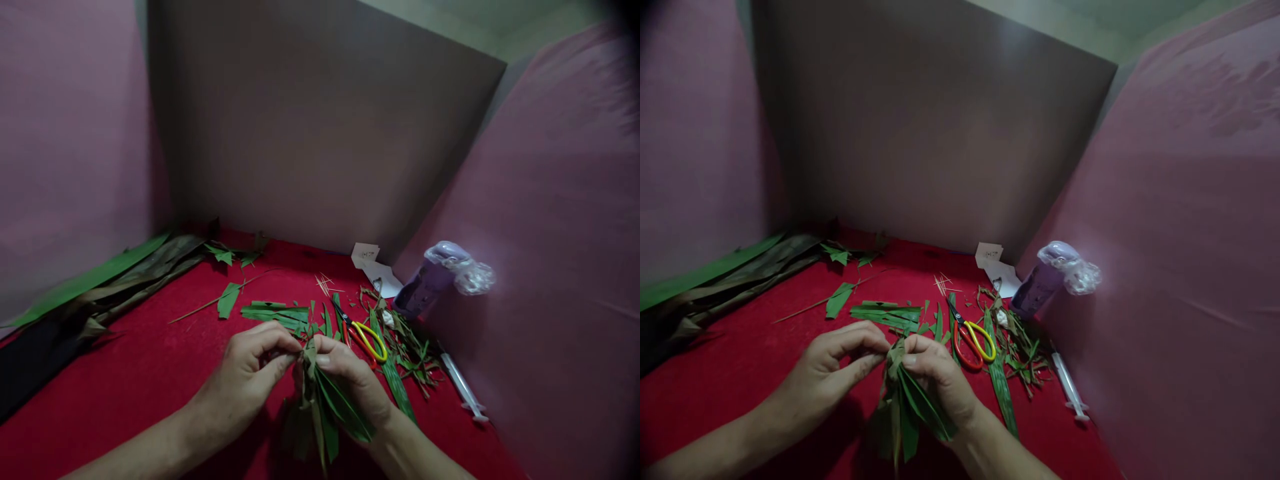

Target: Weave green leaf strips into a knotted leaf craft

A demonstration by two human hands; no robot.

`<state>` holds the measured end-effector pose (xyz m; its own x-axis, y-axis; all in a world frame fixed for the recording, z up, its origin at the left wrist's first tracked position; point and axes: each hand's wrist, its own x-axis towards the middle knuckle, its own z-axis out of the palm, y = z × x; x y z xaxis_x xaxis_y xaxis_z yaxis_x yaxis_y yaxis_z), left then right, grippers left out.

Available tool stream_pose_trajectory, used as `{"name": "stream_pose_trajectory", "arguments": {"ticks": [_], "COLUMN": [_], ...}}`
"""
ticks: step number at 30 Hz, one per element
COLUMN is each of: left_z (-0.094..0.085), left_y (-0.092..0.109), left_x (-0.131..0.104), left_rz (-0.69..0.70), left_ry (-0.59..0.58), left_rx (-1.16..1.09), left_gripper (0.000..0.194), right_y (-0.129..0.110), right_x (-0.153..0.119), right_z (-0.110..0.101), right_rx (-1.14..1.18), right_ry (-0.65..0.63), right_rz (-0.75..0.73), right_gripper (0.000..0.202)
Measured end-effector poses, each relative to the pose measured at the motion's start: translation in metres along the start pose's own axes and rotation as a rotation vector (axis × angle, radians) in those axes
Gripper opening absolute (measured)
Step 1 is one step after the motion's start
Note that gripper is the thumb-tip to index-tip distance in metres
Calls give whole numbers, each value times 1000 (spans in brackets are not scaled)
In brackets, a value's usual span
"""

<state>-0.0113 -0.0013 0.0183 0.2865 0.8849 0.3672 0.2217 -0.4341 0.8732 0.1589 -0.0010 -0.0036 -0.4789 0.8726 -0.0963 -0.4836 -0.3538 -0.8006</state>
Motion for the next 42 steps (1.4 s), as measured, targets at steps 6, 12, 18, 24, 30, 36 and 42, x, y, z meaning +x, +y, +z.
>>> {"name": "stream_pose_trajectory", "arguments": {"ticks": [6, 12, 18, 24, 30, 36, 42], "left_z": [0, 0, -2, -3, -3, -3, -5], "left_y": [-3, 0, 3, 2, 0, -3, -4], "left_x": [-2, -1, 2, 1, -2, -2, -1], "left_rz": [-16, -129, 24, 66, 79, 65, 55], "left_ry": [-29, -82, -61, -44, -32, -62, 92], "left_rx": [-145, -110, -27, -19, 4, 6, -41], "left_gripper": [17, 11, 12, 21, 25, 26, 27], "right_y": [-2, -1, -3, -3, -3, -2, -6], "right_x": [-2, -2, -1, -3, -5, -4, -7], "right_z": [0, 0, -2, -1, 1, 0, 7], "right_rx": [-103, -191, -222, -238, -244, -250, -544], "right_ry": [43, 82, 76, 78, 65, 54, 216], "right_rz": [-62, -105, -138, -137, -134, -158, -383], "right_gripper": [23, 24, 25, 25, 27, 25, 13]}}
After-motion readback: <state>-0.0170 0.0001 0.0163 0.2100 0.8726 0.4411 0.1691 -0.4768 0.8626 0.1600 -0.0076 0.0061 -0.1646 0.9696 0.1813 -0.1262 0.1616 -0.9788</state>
